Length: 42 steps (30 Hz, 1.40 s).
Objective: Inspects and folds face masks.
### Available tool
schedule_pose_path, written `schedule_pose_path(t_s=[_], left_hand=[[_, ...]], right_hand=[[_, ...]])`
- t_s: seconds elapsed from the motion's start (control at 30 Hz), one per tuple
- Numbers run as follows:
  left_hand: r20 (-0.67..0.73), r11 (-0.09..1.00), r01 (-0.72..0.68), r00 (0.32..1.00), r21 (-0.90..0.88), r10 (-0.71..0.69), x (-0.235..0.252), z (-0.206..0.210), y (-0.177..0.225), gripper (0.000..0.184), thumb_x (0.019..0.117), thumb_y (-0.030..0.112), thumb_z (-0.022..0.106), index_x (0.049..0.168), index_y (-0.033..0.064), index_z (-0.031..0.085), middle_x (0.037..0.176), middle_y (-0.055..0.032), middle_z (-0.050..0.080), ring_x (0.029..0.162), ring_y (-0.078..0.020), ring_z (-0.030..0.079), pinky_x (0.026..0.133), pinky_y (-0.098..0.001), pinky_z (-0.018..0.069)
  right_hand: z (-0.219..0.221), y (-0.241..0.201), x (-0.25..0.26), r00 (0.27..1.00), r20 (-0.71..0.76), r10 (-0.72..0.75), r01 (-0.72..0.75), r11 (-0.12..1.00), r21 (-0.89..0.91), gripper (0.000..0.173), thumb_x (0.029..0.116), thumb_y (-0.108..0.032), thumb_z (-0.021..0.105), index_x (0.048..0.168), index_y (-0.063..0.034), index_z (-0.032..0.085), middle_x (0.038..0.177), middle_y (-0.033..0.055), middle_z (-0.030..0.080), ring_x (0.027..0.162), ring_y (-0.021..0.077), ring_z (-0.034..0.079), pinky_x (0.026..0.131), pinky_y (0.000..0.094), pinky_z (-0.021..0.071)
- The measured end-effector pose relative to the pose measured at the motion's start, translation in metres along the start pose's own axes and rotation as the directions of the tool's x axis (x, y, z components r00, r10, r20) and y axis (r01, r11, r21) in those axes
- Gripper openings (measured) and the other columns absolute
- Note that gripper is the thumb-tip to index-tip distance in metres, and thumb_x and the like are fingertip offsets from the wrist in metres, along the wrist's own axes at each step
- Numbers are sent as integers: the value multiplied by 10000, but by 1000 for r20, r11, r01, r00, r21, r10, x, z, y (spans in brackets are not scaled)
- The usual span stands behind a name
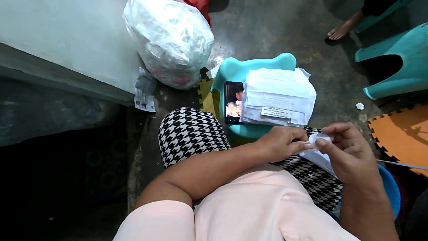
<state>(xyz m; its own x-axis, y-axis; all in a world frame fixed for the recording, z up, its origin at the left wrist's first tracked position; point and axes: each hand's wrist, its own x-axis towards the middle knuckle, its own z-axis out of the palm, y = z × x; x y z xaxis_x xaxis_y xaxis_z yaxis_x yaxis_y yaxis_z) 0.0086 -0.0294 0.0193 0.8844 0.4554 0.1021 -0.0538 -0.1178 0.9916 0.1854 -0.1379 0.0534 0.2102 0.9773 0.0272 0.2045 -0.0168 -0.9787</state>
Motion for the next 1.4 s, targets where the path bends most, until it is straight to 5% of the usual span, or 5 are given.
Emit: schedule_pose_path(t_s=[0.5,0.87,1.07,1.27,1.4], left_hand=[[-69,995,40,997,-86,-46,2,1,-6,195,1003,120,620,1067,-47,696,974,-121,681,882,-121,646,828,-283,540],[-86,972,41,994,-232,-63,2,0,-5,152,1012,106,613,1054,-38,638,880,-60,655,800,-50,615,771,-236,527],[-78,979,-9,997,-204,-7,1,0,-4,170,1028,118,579,1063,-34,648,859,-55,651,784,-50,607,753,-235,515],[28,987,27,999,-158,-22,1,-3,0,219,1023,173,603,1094,-30,647,850,-59,641,757,-64,583,725,-251,500],[150,996,54,988,-72,-43,2,-5,1,229,1012,179,620,1072,-40,648,903,-99,648,828,-122,607,780,-304,512]], right_hand=[[11,-1,-1,999,-40,26,-30,995,-95,202,975,-186,647,1155,-153,560,913,-124,664,717,-35,621,634,138,538],[7,-2,-3,992,-17,125,-124,991,59,258,955,-256,705,1184,-189,607,779,-124,659,576,-42,541,504,123,434],[-2,0,-5,987,38,156,-157,988,11,109,977,-266,666,1043,-179,666,831,-116,664,616,-34,545,548,129,450],[-4,8,0,998,47,43,-51,982,182,102,990,-313,658,1033,-221,665,1089,-55,685,985,66,660,874,242,567],[2,3,0,999,3,52,-51,970,238,67,996,-252,648,1058,-230,633,924,-85,680,797,8,662,746,182,582]])
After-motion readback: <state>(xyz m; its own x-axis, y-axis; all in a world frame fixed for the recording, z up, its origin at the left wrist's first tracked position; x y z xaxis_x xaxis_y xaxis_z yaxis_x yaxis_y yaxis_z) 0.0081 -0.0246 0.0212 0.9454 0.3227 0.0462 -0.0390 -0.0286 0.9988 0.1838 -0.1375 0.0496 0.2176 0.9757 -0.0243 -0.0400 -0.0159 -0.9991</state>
